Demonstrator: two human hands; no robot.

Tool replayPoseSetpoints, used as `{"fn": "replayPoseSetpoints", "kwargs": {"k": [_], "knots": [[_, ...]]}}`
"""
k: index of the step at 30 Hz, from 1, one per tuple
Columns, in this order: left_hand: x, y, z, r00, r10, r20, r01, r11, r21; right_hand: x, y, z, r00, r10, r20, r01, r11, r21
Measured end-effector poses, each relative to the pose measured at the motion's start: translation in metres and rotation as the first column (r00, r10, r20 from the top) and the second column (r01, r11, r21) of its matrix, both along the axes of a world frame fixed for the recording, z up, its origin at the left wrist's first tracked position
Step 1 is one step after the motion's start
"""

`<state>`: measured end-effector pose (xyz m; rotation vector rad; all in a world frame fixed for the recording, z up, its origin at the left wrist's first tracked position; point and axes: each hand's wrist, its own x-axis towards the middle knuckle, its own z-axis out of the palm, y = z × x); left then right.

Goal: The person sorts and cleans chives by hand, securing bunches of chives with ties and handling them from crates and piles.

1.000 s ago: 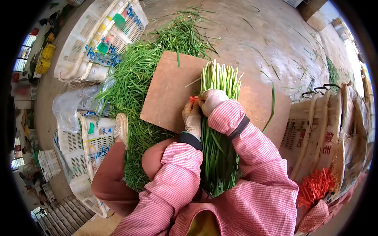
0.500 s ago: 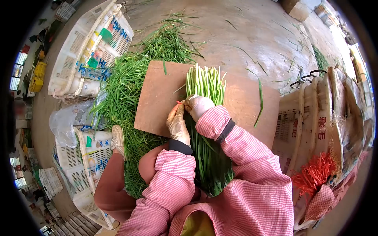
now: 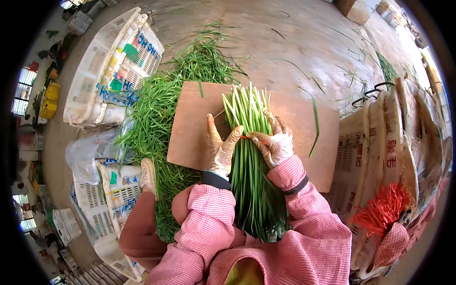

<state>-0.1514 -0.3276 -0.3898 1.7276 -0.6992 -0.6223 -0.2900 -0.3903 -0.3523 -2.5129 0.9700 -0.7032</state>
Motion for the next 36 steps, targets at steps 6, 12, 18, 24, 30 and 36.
{"fn": "replayPoseSetpoints", "kwargs": {"k": [6,12,18,24,30,36], "knots": [[-0.035,-0.015,-0.037,0.935,-0.325,0.141,0.248,0.884,0.397,-0.04,-0.006,-0.069,0.607,-0.632,0.482,-0.171,0.489,0.855],[-0.081,-0.003,-0.031,0.874,-0.122,-0.471,0.059,0.988,-0.146,-0.047,-0.015,-0.061,0.665,-0.679,0.311,-0.103,0.329,0.939],[-0.102,0.021,-0.007,-0.07,-0.157,-0.985,-0.114,0.982,-0.149,-0.036,-0.022,0.012,0.924,-0.38,-0.029,0.163,0.325,0.932],[-0.125,0.033,0.113,-0.508,-0.386,-0.77,-0.217,0.922,-0.32,0.009,-0.039,0.175,0.866,0.094,-0.492,0.368,0.547,0.752],[-0.109,0.046,0.114,-0.666,-0.536,-0.518,-0.374,0.841,-0.39,0.097,-0.042,0.152,0.301,0.309,-0.902,0.363,0.838,0.408],[-0.099,0.048,0.118,-0.708,-0.436,-0.556,-0.285,0.896,-0.339,0.108,-0.054,0.057,0.202,0.261,-0.944,0.313,0.896,0.315]]}}
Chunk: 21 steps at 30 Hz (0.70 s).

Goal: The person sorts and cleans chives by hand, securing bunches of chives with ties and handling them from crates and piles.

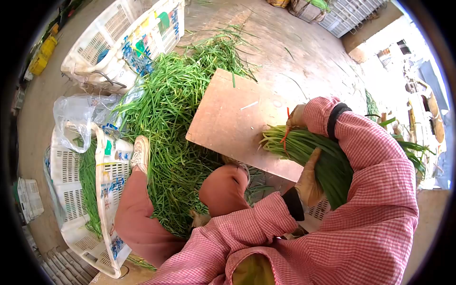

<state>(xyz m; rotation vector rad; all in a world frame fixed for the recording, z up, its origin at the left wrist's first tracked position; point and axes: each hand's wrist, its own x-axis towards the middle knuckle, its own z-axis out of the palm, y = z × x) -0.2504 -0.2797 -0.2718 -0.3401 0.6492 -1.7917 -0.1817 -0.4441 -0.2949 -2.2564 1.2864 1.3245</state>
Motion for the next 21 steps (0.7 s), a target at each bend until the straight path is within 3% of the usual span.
{"fn": "replayPoseSetpoints", "kwargs": {"k": [3,5,6,9,11,13,14,16,17,18,20,21], "knots": [[0.003,0.003,0.024,0.999,0.005,-0.037,-0.003,0.999,0.054,0.003,0.003,0.034,0.997,-0.052,0.048,0.05,0.998,0.047],[0.006,0.004,0.032,0.997,-0.012,0.077,0.0,0.987,0.163,0.004,0.002,0.04,0.996,-0.059,0.065,0.055,0.997,0.061],[0.001,-0.003,0.016,0.996,-0.084,-0.014,0.085,0.991,0.102,0.003,-0.001,0.039,0.996,-0.05,0.067,0.046,0.997,0.06],[0.001,-0.003,-0.005,0.999,-0.023,0.029,0.024,0.999,-0.024,0.005,0.004,0.009,0.998,0.066,0.003,-0.066,0.997,-0.048],[-0.008,-0.004,-0.006,0.998,0.023,0.065,-0.027,0.997,0.068,0.0,0.003,0.015,0.997,0.002,0.082,-0.004,1.0,0.023],[0.004,-0.006,0.011,0.991,0.017,0.134,-0.029,0.995,0.092,0.013,0.013,0.05,0.91,-0.283,0.304,0.223,0.95,0.218],[0.01,-0.008,0.016,0.988,0.018,0.152,-0.033,0.995,0.096,0.024,0.02,0.067,0.88,-0.324,0.347,0.237,0.933,0.271],[0.025,-0.014,0.019,0.871,0.103,0.481,-0.222,0.955,0.198,0.04,0.022,0.075,0.789,-0.375,0.487,0.166,0.893,0.419],[0.028,-0.021,-0.007,0.858,0.106,0.503,-0.237,0.95,0.205,0.046,0.023,0.071,0.7,-0.402,0.59,0.098,0.872,0.479],[0.029,-0.031,-0.055,0.579,0.228,0.783,-0.344,0.939,-0.018,0.054,0.017,0.06,0.669,-0.396,0.629,0.02,0.855,0.518],[0.071,-0.024,-0.067,0.178,0.139,0.974,-0.098,0.988,-0.123,0.065,0.014,0.025,0.549,-0.349,0.759,-0.159,0.849,0.505],[0.115,-0.002,-0.049,0.106,-0.063,0.992,0.145,0.988,0.047,0.067,0.017,0.005,0.452,-0.307,0.837,-0.246,0.859,0.448]]}}
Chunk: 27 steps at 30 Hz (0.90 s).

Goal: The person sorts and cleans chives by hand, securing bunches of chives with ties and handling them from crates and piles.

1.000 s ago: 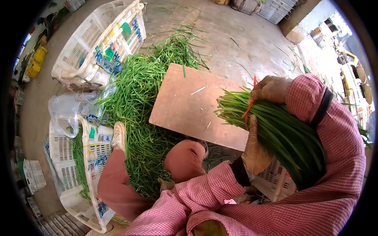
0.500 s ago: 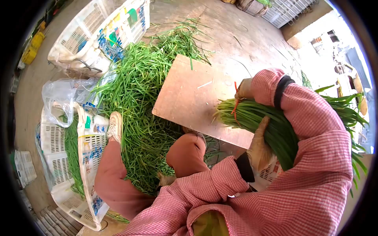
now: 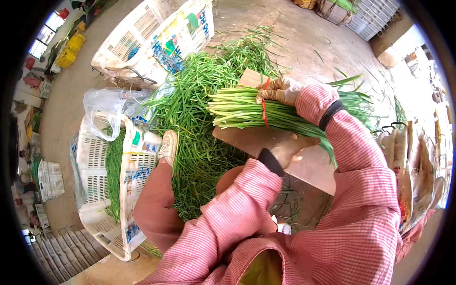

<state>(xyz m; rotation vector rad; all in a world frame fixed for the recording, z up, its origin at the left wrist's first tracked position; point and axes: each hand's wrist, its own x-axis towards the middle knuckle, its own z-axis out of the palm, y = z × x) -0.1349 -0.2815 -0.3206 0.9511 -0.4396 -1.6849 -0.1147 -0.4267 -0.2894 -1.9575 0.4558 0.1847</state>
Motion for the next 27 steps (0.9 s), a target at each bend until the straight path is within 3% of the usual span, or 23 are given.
{"fn": "replayPoseSetpoints", "kwargs": {"k": [1,2,3,4,5,6,8,10,12,14,16,18,20,21,22,23,24,25,26,27], "knots": [[0.024,0.013,-0.016,0.931,-0.176,0.32,0.172,0.984,0.042,0.001,-0.001,-0.027,0.996,-0.048,-0.076,0.05,0.999,0.021],[0.045,0.028,-0.033,0.736,-0.343,0.583,0.325,0.935,0.139,-0.001,0.001,-0.055,0.994,-0.103,0.02,0.104,0.993,-0.061],[0.069,0.054,-0.024,0.812,-0.348,0.469,0.331,0.936,0.121,-0.003,0.003,-0.083,0.982,-0.151,0.116,0.167,0.975,-0.145],[0.086,0.077,-0.039,0.903,-0.167,0.395,0.156,0.986,0.062,-0.004,-0.001,-0.115,0.913,-0.325,0.245,0.32,0.945,0.061],[0.1,0.099,-0.048,0.921,-0.004,0.389,-0.051,0.99,0.132,-0.001,-0.01,-0.121,0.89,-0.328,0.315,0.266,0.938,0.225],[0.106,0.111,-0.056,0.904,0.149,0.401,-0.247,0.947,0.204,0.0,-0.015,-0.119,0.933,-0.29,0.213,0.275,0.956,0.1],[0.102,0.111,-0.062,0.84,0.364,0.404,-0.506,0.793,0.338,0.006,-0.018,-0.109,0.959,-0.279,0.049,0.272,0.956,0.114],[0.09,0.095,-0.072,0.769,0.526,0.363,-0.628,0.726,0.28,0.007,-0.022,-0.109,0.962,-0.27,0.051,0.264,0.959,0.102],[0.088,0.077,-0.087,0.744,0.577,0.338,-0.658,0.72,0.221,0.003,-0.021,-0.11,0.961,-0.271,0.048,0.266,0.96,0.086],[0.087,0.066,-0.099,0.745,0.572,0.344,-0.65,0.738,0.181,0.002,-0.017,-0.112,0.95,-0.269,0.158,0.264,0.963,0.053],[0.086,0.059,-0.107,0.792,0.532,0.299,-0.587,0.799,0.133,0.001,-0.015,-0.112,0.944,-0.264,0.197,0.256,0.965,0.065],[0.091,0.058,-0.115,0.727,0.577,0.371,-0.66,0.737,0.145,0.0,-0.017,-0.113,0.936,-0.259,0.239,0.25,0.966,0.068],[0.091,0.065,-0.117,0.661,0.67,0.339,-0.737,0.666,0.12,0.0,-0.019,-0.115,0.939,-0.262,0.222,0.239,0.963,0.124],[0.097,0.076,-0.128,0.651,0.662,0.371,-0.724,0.689,0.04,-0.001,-0.02,-0.116,0.943,-0.253,0.215,0.229,0.964,0.133],[0.109,0.094,-0.148,0.482,0.463,0.744,-0.668,0.744,-0.03,-0.001,-0.019,-0.116,0.944,-0.254,0.212,0.229,0.964,0.134],[0.119,0.109,-0.13,0.048,0.156,0.987,-0.623,0.777,-0.092,-0.002,-0.017,-0.114,0.934,-0.264,0.239,0.233,0.961,0.149],[0.131,0.127,-0.126,-0.138,0.083,0.987,-0.62,0.77,-0.152,-0.003,-0.014,-0.112,0.924,-0.274,0.268,0.236,0.957,0.166],[0.144,0.142,-0.112,-0.089,-0.144,0.986,-0.722,0.691,0.036,-0.004,-0.012,-0.11,0.923,-0.274,0.271,0.235,0.957,0.168],[0.163,0.167,-0.117,-0.122,-0.345,0.931,-0.75,0.646,0.142,-0.005,-0.01,-0.108,0.924,-0.273,0.27,0.23,0.956,0.18],[0.191,0.201,-0.136,-0.018,-0.463,0.886,-0.712,0.628,0.314,-0.006,-0.008,-0.104,0.922,-0.276,0.271,0.23,0.955,0.189]]}}
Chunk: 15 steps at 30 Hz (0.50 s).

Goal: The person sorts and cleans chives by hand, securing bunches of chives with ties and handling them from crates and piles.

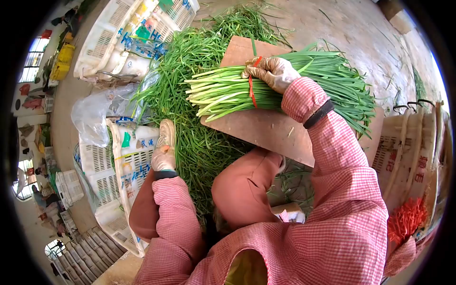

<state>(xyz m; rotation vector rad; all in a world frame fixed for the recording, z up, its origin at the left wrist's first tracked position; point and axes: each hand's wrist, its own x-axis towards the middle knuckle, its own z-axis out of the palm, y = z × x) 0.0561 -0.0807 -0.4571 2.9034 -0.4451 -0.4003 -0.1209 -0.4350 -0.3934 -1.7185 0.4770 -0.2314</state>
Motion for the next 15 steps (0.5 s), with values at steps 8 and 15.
{"fn": "replayPoseSetpoints", "kwargs": {"k": [8,15], "knots": [[-0.051,-0.17,0.146,0.496,-0.799,0.339,0.863,0.498,-0.089,-0.046,0.083,0.021,0.974,-0.145,0.176,0.223,0.767,-0.601],[-0.092,-0.22,0.093,0.476,-0.869,-0.137,0.873,0.449,0.191,-0.067,0.128,0.009,0.849,-0.474,0.235,0.417,0.873,0.254]]}}
